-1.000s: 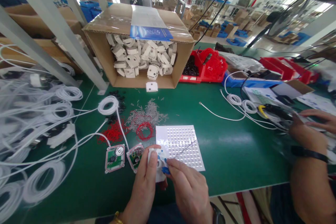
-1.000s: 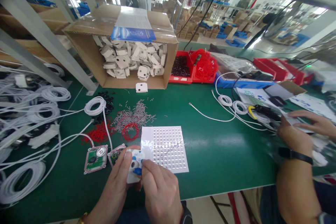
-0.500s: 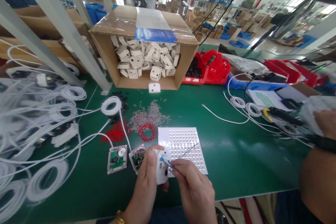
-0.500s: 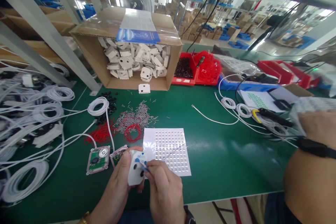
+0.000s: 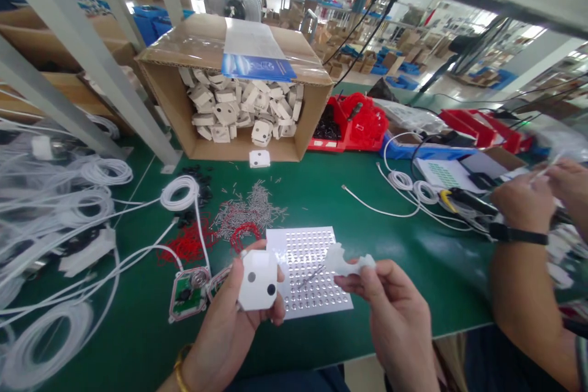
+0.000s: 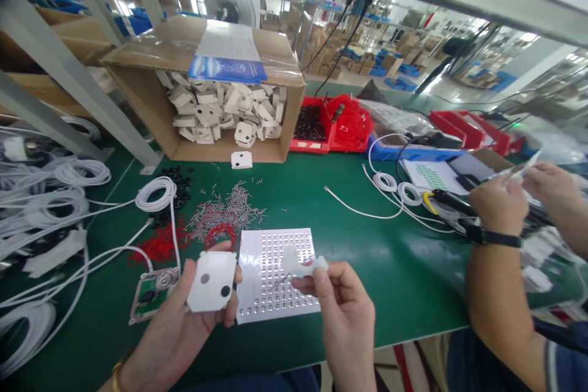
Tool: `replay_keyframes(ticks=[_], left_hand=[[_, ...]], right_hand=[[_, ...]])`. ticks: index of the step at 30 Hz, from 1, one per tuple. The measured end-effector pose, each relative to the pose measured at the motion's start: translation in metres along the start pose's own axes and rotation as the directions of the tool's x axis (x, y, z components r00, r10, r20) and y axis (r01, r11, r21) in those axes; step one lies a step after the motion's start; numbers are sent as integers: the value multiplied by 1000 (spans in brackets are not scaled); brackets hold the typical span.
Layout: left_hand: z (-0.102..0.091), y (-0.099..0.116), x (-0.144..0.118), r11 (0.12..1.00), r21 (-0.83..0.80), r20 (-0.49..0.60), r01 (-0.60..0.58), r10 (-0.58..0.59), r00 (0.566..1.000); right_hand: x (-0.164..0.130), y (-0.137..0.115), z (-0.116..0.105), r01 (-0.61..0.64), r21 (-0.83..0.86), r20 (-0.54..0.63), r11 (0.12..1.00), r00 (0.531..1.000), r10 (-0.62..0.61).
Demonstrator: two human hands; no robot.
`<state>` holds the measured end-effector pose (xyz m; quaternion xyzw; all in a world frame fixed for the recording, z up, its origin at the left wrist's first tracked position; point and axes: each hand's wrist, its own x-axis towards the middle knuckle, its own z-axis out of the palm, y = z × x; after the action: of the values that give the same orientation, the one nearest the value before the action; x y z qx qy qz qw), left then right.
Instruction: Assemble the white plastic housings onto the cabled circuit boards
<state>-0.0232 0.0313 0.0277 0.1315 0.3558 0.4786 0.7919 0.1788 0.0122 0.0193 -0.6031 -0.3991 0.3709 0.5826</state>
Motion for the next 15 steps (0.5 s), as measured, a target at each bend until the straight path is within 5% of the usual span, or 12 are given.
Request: replay_keyframes(ticks=[3, 6, 8, 10, 12, 15], left_hand=[[11, 12, -10, 995, -53, 61, 79, -76, 995], [19, 14, -18, 984, -46, 64, 175, -172, 983], [21, 10, -20, 976, -48, 90, 215, -210, 974], [20, 3, -19, 973, -78, 131, 218, -207, 970], [16, 0, -16, 973, -118, 172, 201, -179, 969], [5, 5, -15, 973, -158, 189, 168, -137, 972]], right_hand=[[-3, 8, 11, -20, -46, 67, 999, 998, 23], [-9, 10, 20, 178, -282, 30, 943, 984, -177], [-13, 9, 27, 403, -446, 72, 799, 906, -417], [-16, 9, 34, 605, -489, 203, 628, 779, -593], [-16, 7, 40, 723, -443, 344, 530, 683, -644], [-14, 0, 46, 752, -394, 521, 529, 657, -545]])
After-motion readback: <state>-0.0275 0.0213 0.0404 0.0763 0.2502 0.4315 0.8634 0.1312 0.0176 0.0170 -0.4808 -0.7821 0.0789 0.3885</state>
